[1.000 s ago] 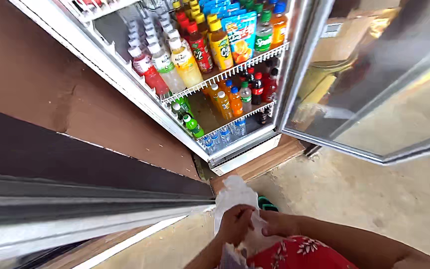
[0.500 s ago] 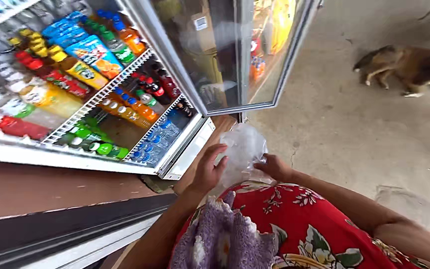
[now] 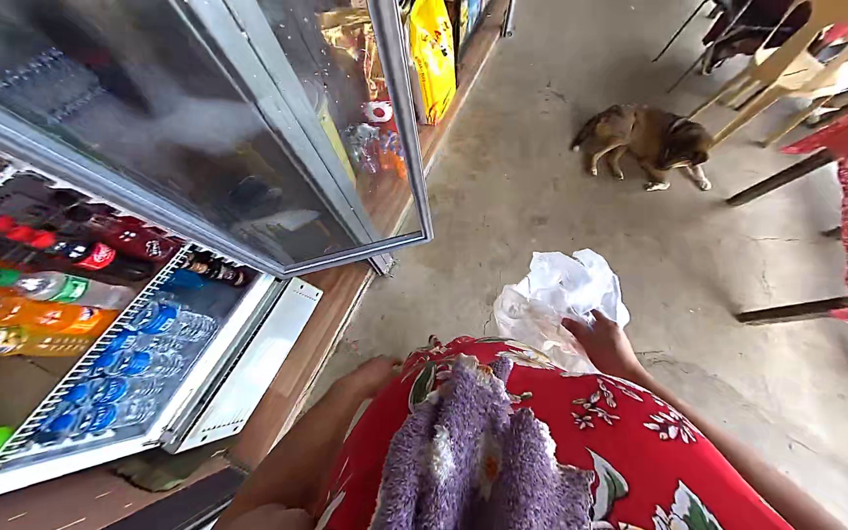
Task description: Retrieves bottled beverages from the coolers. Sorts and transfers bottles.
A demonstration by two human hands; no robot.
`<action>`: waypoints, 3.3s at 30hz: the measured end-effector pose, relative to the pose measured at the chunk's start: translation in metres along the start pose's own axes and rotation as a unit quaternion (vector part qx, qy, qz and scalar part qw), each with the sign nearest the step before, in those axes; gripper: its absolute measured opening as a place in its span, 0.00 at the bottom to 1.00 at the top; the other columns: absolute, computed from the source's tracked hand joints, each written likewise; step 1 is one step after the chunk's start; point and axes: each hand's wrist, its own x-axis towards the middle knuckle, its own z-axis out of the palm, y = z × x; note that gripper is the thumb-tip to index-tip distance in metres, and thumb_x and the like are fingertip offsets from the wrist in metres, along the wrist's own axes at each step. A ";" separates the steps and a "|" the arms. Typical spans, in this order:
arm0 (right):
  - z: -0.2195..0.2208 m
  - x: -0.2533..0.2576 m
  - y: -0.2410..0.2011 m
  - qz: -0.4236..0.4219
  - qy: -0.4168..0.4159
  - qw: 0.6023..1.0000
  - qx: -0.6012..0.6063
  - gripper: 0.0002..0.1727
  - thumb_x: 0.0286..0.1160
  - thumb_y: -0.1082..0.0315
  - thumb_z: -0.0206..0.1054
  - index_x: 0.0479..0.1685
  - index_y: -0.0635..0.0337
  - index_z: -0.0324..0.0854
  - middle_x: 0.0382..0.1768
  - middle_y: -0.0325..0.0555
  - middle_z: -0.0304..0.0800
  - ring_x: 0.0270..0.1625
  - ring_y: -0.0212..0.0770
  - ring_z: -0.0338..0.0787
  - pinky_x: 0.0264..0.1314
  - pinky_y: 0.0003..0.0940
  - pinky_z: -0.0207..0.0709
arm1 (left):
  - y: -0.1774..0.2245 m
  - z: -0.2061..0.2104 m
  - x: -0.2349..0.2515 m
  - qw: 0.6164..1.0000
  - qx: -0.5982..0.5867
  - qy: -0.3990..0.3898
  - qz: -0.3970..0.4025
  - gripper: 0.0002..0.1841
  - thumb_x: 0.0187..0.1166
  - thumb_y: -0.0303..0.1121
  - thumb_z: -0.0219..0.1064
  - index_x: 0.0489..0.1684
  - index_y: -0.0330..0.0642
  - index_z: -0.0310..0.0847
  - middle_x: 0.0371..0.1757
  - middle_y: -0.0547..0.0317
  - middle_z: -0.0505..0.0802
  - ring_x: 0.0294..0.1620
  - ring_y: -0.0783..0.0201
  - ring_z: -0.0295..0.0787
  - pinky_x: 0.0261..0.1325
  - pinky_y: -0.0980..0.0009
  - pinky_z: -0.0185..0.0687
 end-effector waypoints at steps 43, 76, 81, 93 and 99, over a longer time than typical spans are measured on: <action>-0.049 0.659 -0.418 -0.402 -0.499 0.730 -0.238 0.21 0.92 0.66 0.55 0.74 0.67 0.80 0.68 0.61 0.88 0.70 0.51 0.89 0.80 0.45 0.75 | 0.037 -0.409 0.454 0.439 -0.602 0.552 -0.374 0.27 0.85 0.26 0.62 0.82 0.27 0.64 0.65 0.27 0.85 0.60 0.41 0.87 0.61 0.46 0.84; 0.241 0.758 -0.825 -0.669 -0.465 0.562 -0.141 0.17 0.85 0.69 0.62 0.65 0.70 0.85 0.56 0.62 0.92 0.58 0.52 0.93 0.65 0.50 0.84 | -0.210 -0.660 0.272 0.285 -0.212 0.832 -0.427 0.29 0.84 0.28 0.61 0.82 0.23 0.64 0.86 0.27 0.67 0.87 0.42 0.66 0.84 0.53 0.69; 0.260 0.659 -0.896 -0.795 -0.359 0.487 0.035 0.20 0.80 0.64 0.70 0.66 0.66 0.86 0.52 0.63 0.90 0.49 0.51 0.93 0.53 0.43 0.88 | -0.211 -0.783 0.181 0.408 -0.129 0.822 -0.376 0.36 0.84 0.38 0.65 0.89 0.31 0.59 0.88 0.36 0.69 0.89 0.49 0.66 0.86 0.55 0.65; 0.280 0.577 -0.932 -0.795 -0.276 0.421 -0.338 0.27 0.76 0.62 0.76 0.72 0.65 0.78 0.72 0.70 0.72 0.63 0.67 0.87 0.59 0.58 0.84 | -0.260 -0.828 0.191 0.367 -0.225 0.832 -0.350 0.18 0.83 0.35 0.67 0.64 0.33 0.81 0.68 0.44 0.90 0.71 0.56 0.85 0.77 0.56 0.75; 0.284 0.574 -0.943 -0.808 -0.266 0.384 -0.359 0.22 0.78 0.66 0.71 0.68 0.68 0.80 0.74 0.67 0.74 0.61 0.65 0.89 0.58 0.59 0.84 | -0.235 -0.841 0.157 0.163 -0.149 0.951 -0.215 0.15 0.78 0.26 0.66 0.58 0.26 0.80 0.53 0.45 0.93 0.56 0.63 0.90 0.63 0.66 0.84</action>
